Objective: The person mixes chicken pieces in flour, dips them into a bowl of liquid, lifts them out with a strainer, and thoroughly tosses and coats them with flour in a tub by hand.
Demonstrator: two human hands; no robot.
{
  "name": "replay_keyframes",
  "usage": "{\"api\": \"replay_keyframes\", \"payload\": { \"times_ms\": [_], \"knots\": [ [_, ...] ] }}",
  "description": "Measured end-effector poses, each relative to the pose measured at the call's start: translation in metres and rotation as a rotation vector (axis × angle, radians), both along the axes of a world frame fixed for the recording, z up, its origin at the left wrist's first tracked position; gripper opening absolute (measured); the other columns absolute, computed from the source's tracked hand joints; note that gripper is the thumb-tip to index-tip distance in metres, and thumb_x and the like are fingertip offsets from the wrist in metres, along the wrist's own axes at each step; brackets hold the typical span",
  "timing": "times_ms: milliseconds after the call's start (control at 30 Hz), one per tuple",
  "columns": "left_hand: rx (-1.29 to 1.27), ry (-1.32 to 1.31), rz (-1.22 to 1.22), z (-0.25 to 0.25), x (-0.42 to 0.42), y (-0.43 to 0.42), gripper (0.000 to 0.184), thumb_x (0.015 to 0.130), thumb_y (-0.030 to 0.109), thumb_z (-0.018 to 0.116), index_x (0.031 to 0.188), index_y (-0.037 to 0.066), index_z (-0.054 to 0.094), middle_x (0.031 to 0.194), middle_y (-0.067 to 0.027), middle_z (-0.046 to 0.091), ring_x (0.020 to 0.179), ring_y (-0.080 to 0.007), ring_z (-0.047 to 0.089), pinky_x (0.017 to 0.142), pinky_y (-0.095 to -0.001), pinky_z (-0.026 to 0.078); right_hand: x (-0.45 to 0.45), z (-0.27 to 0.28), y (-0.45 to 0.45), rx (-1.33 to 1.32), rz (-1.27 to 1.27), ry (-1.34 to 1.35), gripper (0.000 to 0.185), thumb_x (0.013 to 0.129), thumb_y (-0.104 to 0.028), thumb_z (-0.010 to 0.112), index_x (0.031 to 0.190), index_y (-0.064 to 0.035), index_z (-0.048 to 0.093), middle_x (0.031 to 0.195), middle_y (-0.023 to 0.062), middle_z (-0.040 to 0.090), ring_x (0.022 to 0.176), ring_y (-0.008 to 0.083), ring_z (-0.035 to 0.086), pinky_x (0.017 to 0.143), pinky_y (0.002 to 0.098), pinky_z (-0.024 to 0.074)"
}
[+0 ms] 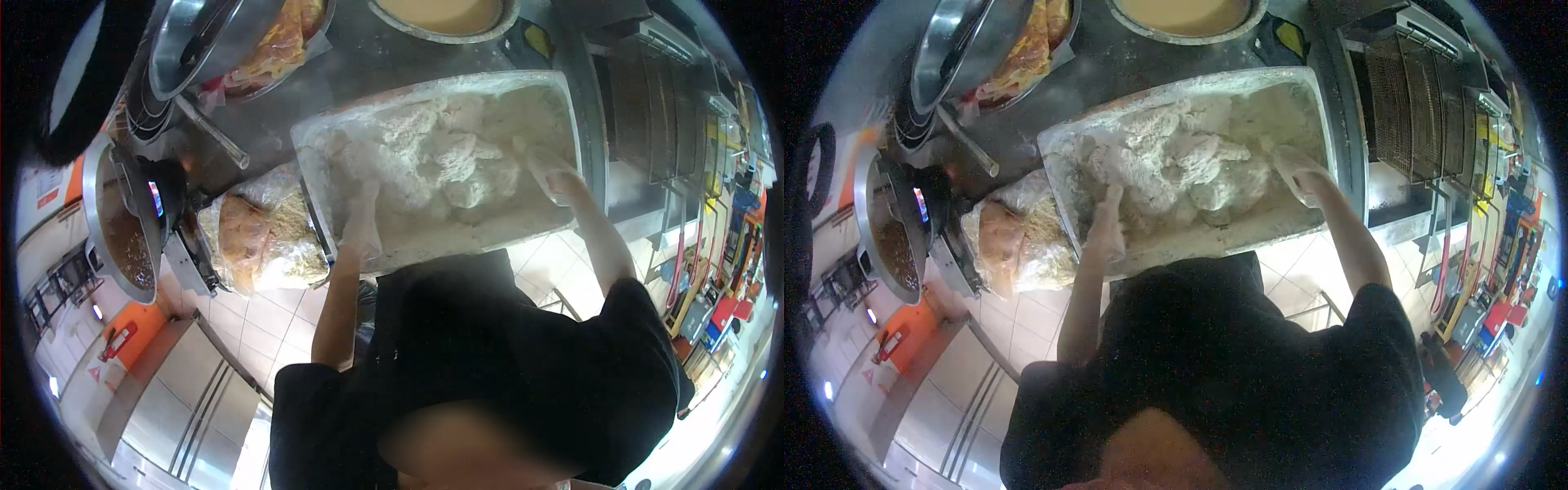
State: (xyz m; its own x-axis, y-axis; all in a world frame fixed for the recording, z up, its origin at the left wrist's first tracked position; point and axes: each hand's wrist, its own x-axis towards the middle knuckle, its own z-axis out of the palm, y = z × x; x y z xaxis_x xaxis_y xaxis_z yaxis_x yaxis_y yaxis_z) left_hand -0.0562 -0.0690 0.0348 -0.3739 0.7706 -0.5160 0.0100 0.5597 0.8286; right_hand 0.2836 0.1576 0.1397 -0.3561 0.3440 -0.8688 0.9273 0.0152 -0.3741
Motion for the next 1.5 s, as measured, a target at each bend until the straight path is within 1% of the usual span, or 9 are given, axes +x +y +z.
{"api": "replay_keyframes", "payload": {
  "times_ms": [67, 167, 367, 533, 900, 1000, 1200, 1300, 1500],
  "knots": [
    [0.083, 0.561, -0.513, -0.024, 0.007, -0.006, 0.06, 0.081, 0.008, 0.062, 0.136, 0.001, 0.041, 0.133, -0.0188, 0.048, 0.122, -0.0314, 0.046, 0.11, -0.0407, 0.031, -0.012, -0.012, 0.004, 0.005, 0.346, -0.002, 0.061, 0.096, -0.039, 0.049, 0.147, -0.011, 0.031, 0.154, 0.0118, 0.026, 0.139, 0.0269, 0.03, 0.117, 0.0408, 0.0194],
    [0.305, 0.759, -0.721, -0.022, 0.027, 0.004, 0.057, 0.082, 0.012, 0.061, 0.135, 0.003, 0.042, 0.131, -0.0177, 0.049, 0.122, -0.0324, 0.045, 0.11, -0.042, 0.029, -0.047, -0.018, -0.023, -0.635, -0.638, 0.441, 0.063, 0.095, -0.025, 0.054, 0.149, -0.0123, 0.025, 0.155, 0.0121, 0.022, 0.14, 0.0298, 0.027, 0.117, 0.0406, 0.0201],
    [0.056, 0.716, -0.878, 0.02, 0.037, 0.048, 0.036, 0.09, 0.024, 0.056, 0.122, 0.007, 0.056, 0.107, -0.0102, 0.063, 0.096, -0.0299, 0.061, 0.087, -0.0424, 0.049, -0.053, -0.022, -0.015, 0.181, 0.137, 0.513, 0.042, 0.096, -0.026, 0.05, 0.135, -0.0076, 0.047, 0.126, 0.0105, 0.056, 0.113, 0.0219, 0.054, 0.097, 0.0348, 0.043],
    [0.123, 0.593, -0.216, -0.012, -0.015, 0.019, 0.034, 0.095, 0.025, 0.051, 0.121, 0.004, 0.056, 0.106, -0.0123, 0.064, 0.092, -0.0312, 0.063, 0.084, -0.0438, 0.05, -0.002, -0.043, 0.036, -0.058, -0.622, 0.523, 0.035, 0.093, -0.013, 0.057, 0.128, -0.0101, 0.054, 0.136, 0.0107, 0.05, 0.123, 0.0237, 0.049, 0.109, 0.035, 0.0364],
    [-0.002, 0.439, 0.177, -0.017, 0.003, 0.097, 0.065, 0.09, 0.036, 0.058, 0.141, 0.001, 0.037, 0.147, -0.0137, 0.037, 0.135, -0.0254, 0.035, 0.111, -0.0344, 0.029, -0.112, -0.192, 0.063, 0.299, 0.163, 1.107, 0.048, 0.097, -0.023, 0.047, 0.142, -0.0091, 0.04, 0.141, 0.0122, 0.045, 0.126, 0.0243, 0.045, 0.111, 0.0398, 0.03],
    [0.236, 0.38, 0.005, -0.026, -0.009, 0.082, 0.069, 0.086, 0.034, 0.064, 0.139, -0.002, 0.038, 0.145, -0.0151, 0.038, 0.135, -0.0246, 0.035, 0.111, -0.035, 0.028, -0.144, -0.102, 0.035, -0.194, -0.351, 0.458, 0.05, 0.097, -0.034, 0.047, 0.142, -0.0126, 0.041, 0.145, 0.0134, 0.042, 0.131, 0.0276, 0.042, 0.114, 0.0424, 0.0259],
    [0.472, 0.565, -0.396, -0.001, -0.043, 0.034, 0.053, 0.081, 0.017, 0.066, 0.129, -0.002, 0.051, 0.126, -0.0155, 0.055, 0.123, -0.0275, 0.048, 0.108, -0.0367, 0.034, -0.082, 0.04, 0.034, 0.179, 0.488, 0.399, 0.075, 0.082, -0.057, 0.061, 0.141, -0.016, 0.042, 0.145, 0.015, 0.039, 0.133, 0.0266, 0.038, 0.115, 0.0433, 0.0247],
    [0.172, 0.136, 0.207, 0.057, -0.012, 0.041, 0.053, 0.077, 0.008, 0.063, 0.128, 0.002, 0.053, 0.124, -0.0168, 0.057, 0.121, -0.0306, 0.05, 0.108, -0.0384, 0.034, -0.007, 0.023, 0.039, 0.136, 0.132, 0.157, 0.07, 0.086, -0.051, 0.056, 0.143, -0.014, 0.039, 0.147, 0.0149, 0.037, 0.135, 0.0265, 0.035, 0.116, 0.0425, 0.024],
    [0.077, 0.153, -0.416, -0.027, 0.022, 0.003, 0.062, 0.09, 0.024, 0.055, 0.144, 0.008, 0.03, 0.141, -0.0154, 0.041, 0.134, -0.028, 0.034, 0.111, -0.0381, 0.026, -0.04, -0.031, -0.021, 0.161, -0.001, 0.231, 0.06, 0.095, -0.039, 0.046, 0.146, -0.01, 0.033, 0.15, 0.0147, 0.033, 0.138, 0.0261, 0.031, 0.116, 0.0409, 0.0224]
  ]
}}
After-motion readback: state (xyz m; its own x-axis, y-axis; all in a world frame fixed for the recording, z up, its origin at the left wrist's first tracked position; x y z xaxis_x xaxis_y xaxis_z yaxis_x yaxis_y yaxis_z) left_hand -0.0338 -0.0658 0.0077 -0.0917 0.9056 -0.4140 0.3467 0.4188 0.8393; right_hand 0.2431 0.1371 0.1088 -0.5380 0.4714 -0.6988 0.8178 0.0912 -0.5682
